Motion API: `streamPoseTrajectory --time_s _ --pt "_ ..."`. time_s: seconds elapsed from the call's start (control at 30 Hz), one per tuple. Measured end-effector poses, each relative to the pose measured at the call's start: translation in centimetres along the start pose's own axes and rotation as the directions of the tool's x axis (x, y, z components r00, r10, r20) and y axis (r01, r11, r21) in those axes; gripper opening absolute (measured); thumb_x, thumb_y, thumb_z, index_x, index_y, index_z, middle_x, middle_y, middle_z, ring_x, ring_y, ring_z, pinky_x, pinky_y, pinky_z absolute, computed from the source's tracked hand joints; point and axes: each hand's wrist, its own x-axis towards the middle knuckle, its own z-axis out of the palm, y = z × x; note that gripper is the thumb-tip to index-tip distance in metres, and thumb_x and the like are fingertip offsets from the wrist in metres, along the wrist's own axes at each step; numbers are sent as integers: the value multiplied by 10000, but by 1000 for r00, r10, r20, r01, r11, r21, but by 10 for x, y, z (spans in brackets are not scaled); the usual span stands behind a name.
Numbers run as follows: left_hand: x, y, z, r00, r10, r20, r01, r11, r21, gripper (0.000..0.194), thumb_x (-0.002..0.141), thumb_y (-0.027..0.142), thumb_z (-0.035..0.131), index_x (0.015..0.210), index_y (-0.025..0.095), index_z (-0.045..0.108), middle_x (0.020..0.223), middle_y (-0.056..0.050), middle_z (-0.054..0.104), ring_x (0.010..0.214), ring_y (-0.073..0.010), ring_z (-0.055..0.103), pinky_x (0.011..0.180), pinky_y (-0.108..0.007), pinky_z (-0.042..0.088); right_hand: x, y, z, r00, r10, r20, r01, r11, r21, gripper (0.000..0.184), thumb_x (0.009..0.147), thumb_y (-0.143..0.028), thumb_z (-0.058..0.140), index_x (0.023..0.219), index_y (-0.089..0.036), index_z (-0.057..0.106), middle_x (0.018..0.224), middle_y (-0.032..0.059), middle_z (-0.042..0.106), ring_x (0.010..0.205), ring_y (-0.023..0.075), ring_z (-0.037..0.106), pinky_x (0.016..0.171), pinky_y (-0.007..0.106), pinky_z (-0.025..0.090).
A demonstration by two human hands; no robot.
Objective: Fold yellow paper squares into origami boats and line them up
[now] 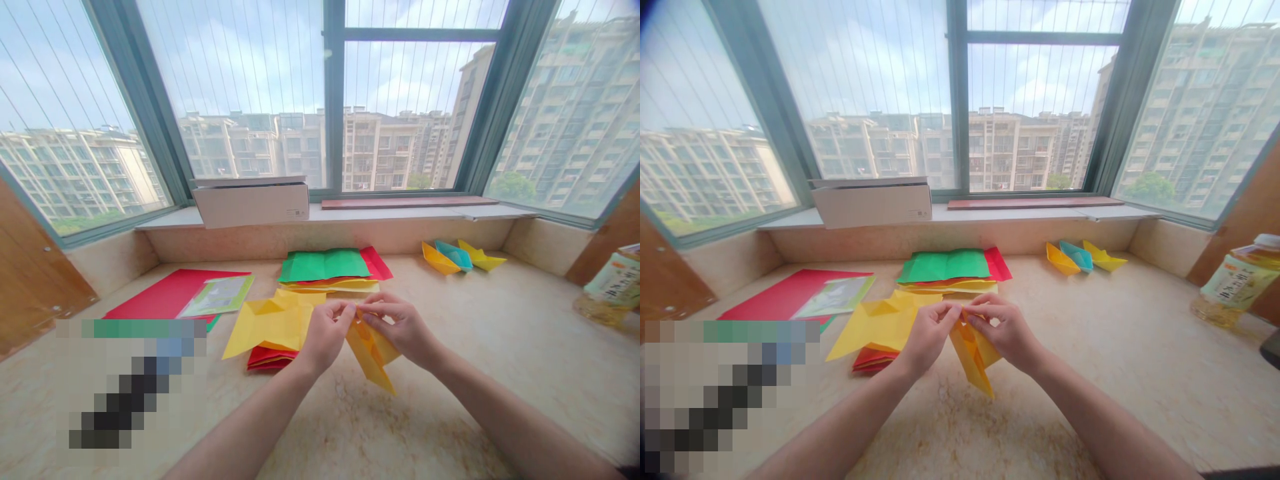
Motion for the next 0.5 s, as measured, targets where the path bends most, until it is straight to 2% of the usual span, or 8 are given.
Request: streamPoseTrajectory --time_s 0.1,0.27,0.4,0.5 --pt "1 -1 -1 1000 19 -7 -19 1000 -4 385 902 465 549 834 138 740 796 -61 721 772 -193 648 710 -268 490 0 2 0 1000 7 -14 -7 1000 -8 224 889 -383 645 1031 -270 777 992 79 689 934 236 645 776 365 546" --pt "4 -5 -5 992 -119 -46 115 990 -77 514 906 576 480 1103 137 661 890 -93 721 819 -216 669 627 -275 516 1 7 0 993 85 -86 -79 994 76 242 867 -389 672 1041 -245 760 1003 78 681 911 222 640 760 345 541" --pt "5 -8 -6 989 -114 95 122 989 -80 594 885 659 455 883 112 685 743 -77 674 637 -168 623 538 -245 482 2 8 -1 985 136 -106 -121 983 142 281 855 -418 685 1049 -228 754 984 75 676 858 208 642 748 340 539" --pt "3 -7 -2 983 -64 173 76 995 -68 547 878 638 501 783 122 658 617 -17 582 512 -109 521 479 -206 417 2 9 0 984 154 -84 -140 977 161 310 846 -445 690 1051 -222 754 1009 82 678 860 211 645 747 338 542"
